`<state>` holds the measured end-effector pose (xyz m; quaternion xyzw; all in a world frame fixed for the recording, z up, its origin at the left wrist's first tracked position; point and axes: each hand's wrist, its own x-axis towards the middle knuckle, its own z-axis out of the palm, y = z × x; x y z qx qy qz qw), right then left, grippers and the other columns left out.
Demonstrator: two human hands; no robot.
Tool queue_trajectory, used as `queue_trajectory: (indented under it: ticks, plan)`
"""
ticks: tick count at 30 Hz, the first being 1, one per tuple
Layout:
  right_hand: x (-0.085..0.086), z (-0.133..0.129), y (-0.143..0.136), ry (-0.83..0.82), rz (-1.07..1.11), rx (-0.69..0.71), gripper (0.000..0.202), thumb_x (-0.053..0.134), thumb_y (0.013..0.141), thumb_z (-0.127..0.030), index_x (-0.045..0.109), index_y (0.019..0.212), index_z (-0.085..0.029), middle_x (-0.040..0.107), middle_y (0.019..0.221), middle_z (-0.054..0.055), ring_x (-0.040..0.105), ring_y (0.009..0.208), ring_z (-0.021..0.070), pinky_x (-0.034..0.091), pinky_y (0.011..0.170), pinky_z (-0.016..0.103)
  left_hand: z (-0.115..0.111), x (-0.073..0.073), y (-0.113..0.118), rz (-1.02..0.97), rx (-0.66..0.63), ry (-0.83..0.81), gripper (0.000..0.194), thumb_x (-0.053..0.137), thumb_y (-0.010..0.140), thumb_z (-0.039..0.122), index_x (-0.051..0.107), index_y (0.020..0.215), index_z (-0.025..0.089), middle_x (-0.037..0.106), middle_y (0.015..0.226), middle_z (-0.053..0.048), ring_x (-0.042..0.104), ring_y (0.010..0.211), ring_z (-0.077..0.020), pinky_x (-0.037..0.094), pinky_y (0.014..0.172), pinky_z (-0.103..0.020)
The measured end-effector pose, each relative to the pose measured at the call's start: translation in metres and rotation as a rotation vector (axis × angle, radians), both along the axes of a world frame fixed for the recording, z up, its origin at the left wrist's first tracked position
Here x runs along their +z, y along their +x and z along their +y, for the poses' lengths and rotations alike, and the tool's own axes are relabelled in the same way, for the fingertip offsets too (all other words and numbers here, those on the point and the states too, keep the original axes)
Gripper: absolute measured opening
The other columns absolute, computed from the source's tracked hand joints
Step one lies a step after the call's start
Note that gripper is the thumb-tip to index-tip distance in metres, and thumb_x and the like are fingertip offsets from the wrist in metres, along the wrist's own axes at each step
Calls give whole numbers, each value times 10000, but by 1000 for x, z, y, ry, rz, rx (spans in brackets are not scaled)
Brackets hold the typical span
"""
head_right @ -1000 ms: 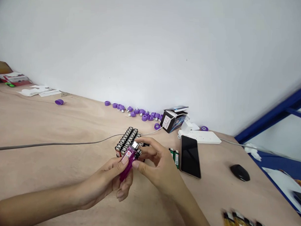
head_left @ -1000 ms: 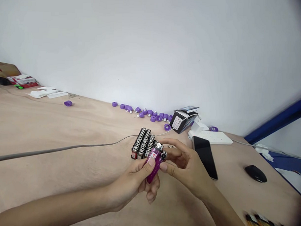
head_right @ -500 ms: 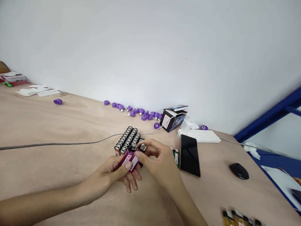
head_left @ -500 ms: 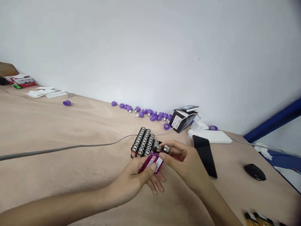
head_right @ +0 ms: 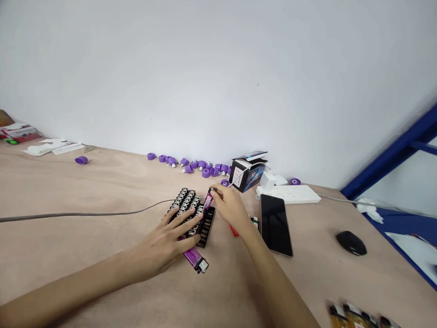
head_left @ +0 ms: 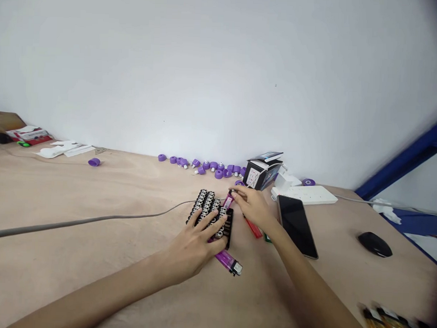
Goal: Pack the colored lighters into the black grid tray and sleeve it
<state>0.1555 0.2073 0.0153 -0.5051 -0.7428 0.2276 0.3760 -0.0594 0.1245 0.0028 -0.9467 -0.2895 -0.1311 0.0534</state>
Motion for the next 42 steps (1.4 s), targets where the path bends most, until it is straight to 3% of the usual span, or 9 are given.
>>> queue_trajectory:
  ticks: [14, 22, 28, 34, 39, 42]
  plan:
    - [-8, -7, -8, -10, -63, 94, 219, 508, 921, -154, 705, 1016, -170, 770, 927, 81, 693, 829, 209, 488, 748, 305, -6, 3, 2, 8, 29, -27, 279, 509, 918, 122, 607, 1174, 172, 387, 1527, -177, 290, 1434, -385, 197, 1142, -630]
    - [-11, -8, -8, -8, -102, 163, 264, 512, 907, -137, 723, 1060, -176, 773, 1000, 96, 710, 870, 226, 521, 809, 343, -5, 2, 3, 47, 37, -4, 256, 502, 940, 153, 599, 1175, 179, 384, 1530, -165, 285, 1435, -387, 210, 1137, -626]
    - [0, -11, -4, -5, -191, 283, 328, 508, 864, -86, 749, 1049, -209, 776, 1028, 77, 712, 920, 244, 523, 840, 363, -5, 4, 2, 37, 28, 12, 259, 491, 948, 158, 603, 1181, 173, 431, 1493, -176, 283, 1437, -388, 208, 1141, -618]
    - [6, -16, -3, -15, -320, 388, 448, 408, 850, -7, 715, 1116, -194, 768, 1035, 74, 709, 892, 234, 529, 782, 352, -5, 5, 2, 45, 15, -5, 262, 470, 954, 151, 593, 1186, 158, 357, 1540, -191, 270, 1437, -415, 210, 1125, -647]
    - [17, -16, 4, -21, -337, 289, 427, 452, 884, -49, 639, 1251, -164, 718, 1194, 120, 672, 1091, 254, 525, 930, 391, -5, 6, 0, -39, 22, -122, 244, 477, 953, 161, 584, 1172, 178, 332, 1561, -163, 235, 1460, -385, 178, 1147, -637]
    - [39, -27, 10, -20, -298, 205, 381, 511, 903, -131, 622, 1264, -178, 723, 1171, 121, 678, 1080, 259, 531, 948, 423, -11, 17, -2, -332, -6, -286, 242, 417, 974, 164, 573, 1158, 151, 464, 1468, -179, 395, 1386, -317, 264, 1144, -553]
